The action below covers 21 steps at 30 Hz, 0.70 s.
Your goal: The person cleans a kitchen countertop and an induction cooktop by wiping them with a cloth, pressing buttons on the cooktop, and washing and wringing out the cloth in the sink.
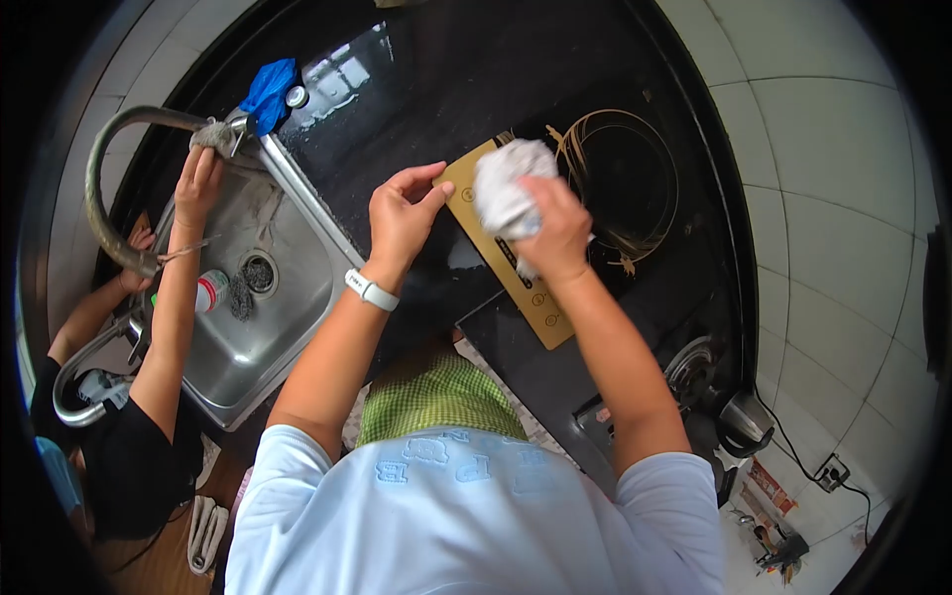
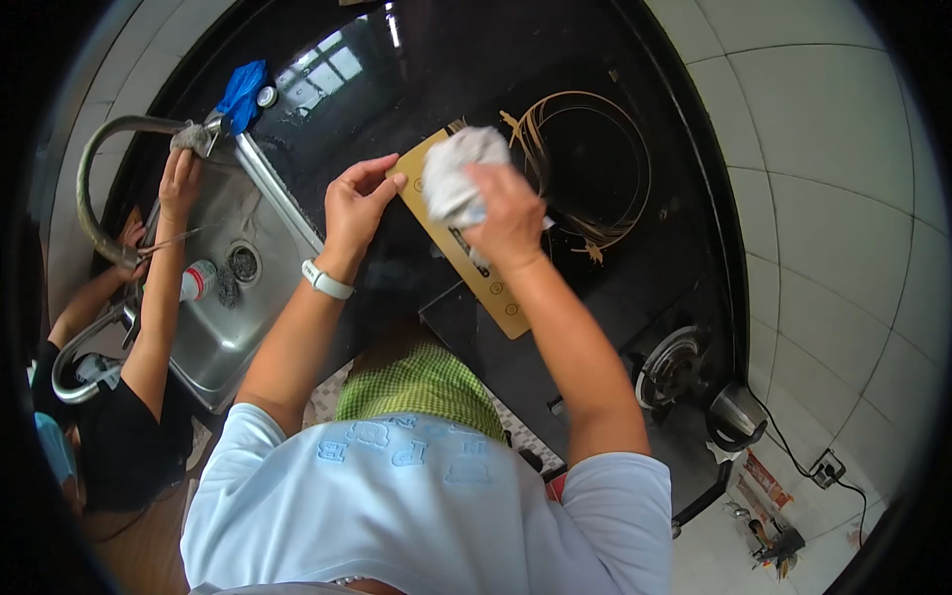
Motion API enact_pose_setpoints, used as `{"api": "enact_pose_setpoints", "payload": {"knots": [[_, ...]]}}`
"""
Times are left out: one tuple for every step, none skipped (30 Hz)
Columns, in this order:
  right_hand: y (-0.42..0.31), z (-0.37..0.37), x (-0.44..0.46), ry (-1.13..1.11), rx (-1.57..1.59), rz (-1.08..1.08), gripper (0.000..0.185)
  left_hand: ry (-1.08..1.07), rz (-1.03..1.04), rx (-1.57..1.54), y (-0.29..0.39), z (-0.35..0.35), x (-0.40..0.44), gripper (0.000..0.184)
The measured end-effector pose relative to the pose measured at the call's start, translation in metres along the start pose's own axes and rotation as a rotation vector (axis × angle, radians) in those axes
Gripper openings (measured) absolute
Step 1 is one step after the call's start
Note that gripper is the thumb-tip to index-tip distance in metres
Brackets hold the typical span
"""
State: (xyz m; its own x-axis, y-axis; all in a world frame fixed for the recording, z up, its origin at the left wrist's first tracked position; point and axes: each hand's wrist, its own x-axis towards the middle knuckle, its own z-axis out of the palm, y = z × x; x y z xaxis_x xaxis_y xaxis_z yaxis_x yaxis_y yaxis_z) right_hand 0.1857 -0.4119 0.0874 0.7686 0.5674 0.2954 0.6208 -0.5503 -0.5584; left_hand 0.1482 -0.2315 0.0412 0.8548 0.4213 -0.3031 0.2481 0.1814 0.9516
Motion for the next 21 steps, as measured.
{"api": "enact_pose_setpoints", "payload": {"knots": [[0.016, -0.004, 0.012, 0.04, -0.069, 0.061, 0.047, -0.002, -0.023, -0.001, 0.006, 0.0, 0.0, 0.025], [0.031, -0.004, 0.026, 0.079, -0.139, 0.125, 0.046, -0.006, -0.047, -0.001, 0.011, 0.0, 0.0, 0.025], [0.047, -0.003, 0.043, 0.117, -0.195, 0.155, 0.047, -0.001, -0.053, 0.006, 0.011, 0.0, 0.001, 0.024], [0.064, -0.005, 0.059, 0.158, -0.256, 0.188, 0.047, -0.002, -0.058, 0.011, 0.01, 0.001, 0.002, 0.024], [0.079, -0.008, 0.074, 0.172, -0.292, 0.243, 0.049, -0.007, -0.06, 0.001, 0.011, 0.002, 0.003, 0.023], [0.094, -0.011, 0.088, 0.186, -0.325, 0.296, 0.051, 0.002, -0.061, 0.028, 0.014, 0.003, 0.003, 0.022], [0.107, -0.018, 0.1, 0.211, -0.374, 0.369, 0.051, 0.001, -0.067, 0.01, 0.014, 0.004, 0.002, 0.022], [0.121, -0.026, 0.108, 0.234, -0.419, 0.44, 0.051, 0.004, -0.075, -0.006, 0.014, 0.004, 0.001, 0.023], [0.139, -0.034, 0.112, 0.268, -0.439, 0.52, 0.049, -0.007, -0.086, -0.004, 0.018, 0.004, 0.001, 0.023], [0.152, -0.046, 0.113, 0.273, -0.485, 0.571, 0.049, -0.015, -0.083, -0.001, 0.019, 0.005, 0.001, 0.023], [0.167, -0.055, 0.11, 0.306, -0.517, 0.588, 0.049, -0.008, -0.09, 0.0, 0.02, 0.006, 0.001, 0.023], [0.182, -0.062, 0.104, 0.335, -0.549, 0.607, 0.05, -0.001, -0.101, 0.003, 0.019, 0.005, 0.001, 0.022], [0.192, -0.07, 0.094, 0.361, -0.57, 0.618, 0.051, -0.011, -0.094, 0.015, 0.018, 0.004, 0.001, 0.022], [0.201, -0.077, 0.084, 0.386, -0.592, 0.63, 0.052, -0.015, -0.101, 0.022, 0.018, 0.004, 0.001, 0.022], [0.202, -0.085, 0.069, 0.387, -0.595, 0.67, 0.052, -0.019, -0.108, 0.022, 0.018, 0.004, 0.001, 0.022], [0.2, -0.092, 0.052, 0.388, -0.607, 0.672, 0.052, -0.025, -0.113, 0.021, 0.018, 0.003, 0.002, 0.023], [0.196, -0.097, 0.032, 0.396, -0.616, 0.692, 0.051, -0.032, -0.11, 0.013, 0.018, 0.003, 0.001, 0.023], [0.192, -0.101, 0.01, 0.404, -0.627, 0.711, 0.049, -0.038, -0.113, 0.013, 0.019, 0.003, 0.001, 0.023], [0.19, -0.106, -0.013, 0.413, -0.627, 0.711, 0.049, -0.035, -0.108, 0.049, 0.02, 0.003, 0.001, 0.023], [0.189, -0.111, -0.036, 0.425, -0.627, 0.71, 0.049, -0.034, -0.1, 0.083, 0.022, 0.004, 0.002, 0.023], [0.19, -0.115, -0.059, 0.426, -0.64, 0.703, 0.048, -0.032, -0.105, 0.089, 0.023, 0.004, 0.001, 0.024]]}}
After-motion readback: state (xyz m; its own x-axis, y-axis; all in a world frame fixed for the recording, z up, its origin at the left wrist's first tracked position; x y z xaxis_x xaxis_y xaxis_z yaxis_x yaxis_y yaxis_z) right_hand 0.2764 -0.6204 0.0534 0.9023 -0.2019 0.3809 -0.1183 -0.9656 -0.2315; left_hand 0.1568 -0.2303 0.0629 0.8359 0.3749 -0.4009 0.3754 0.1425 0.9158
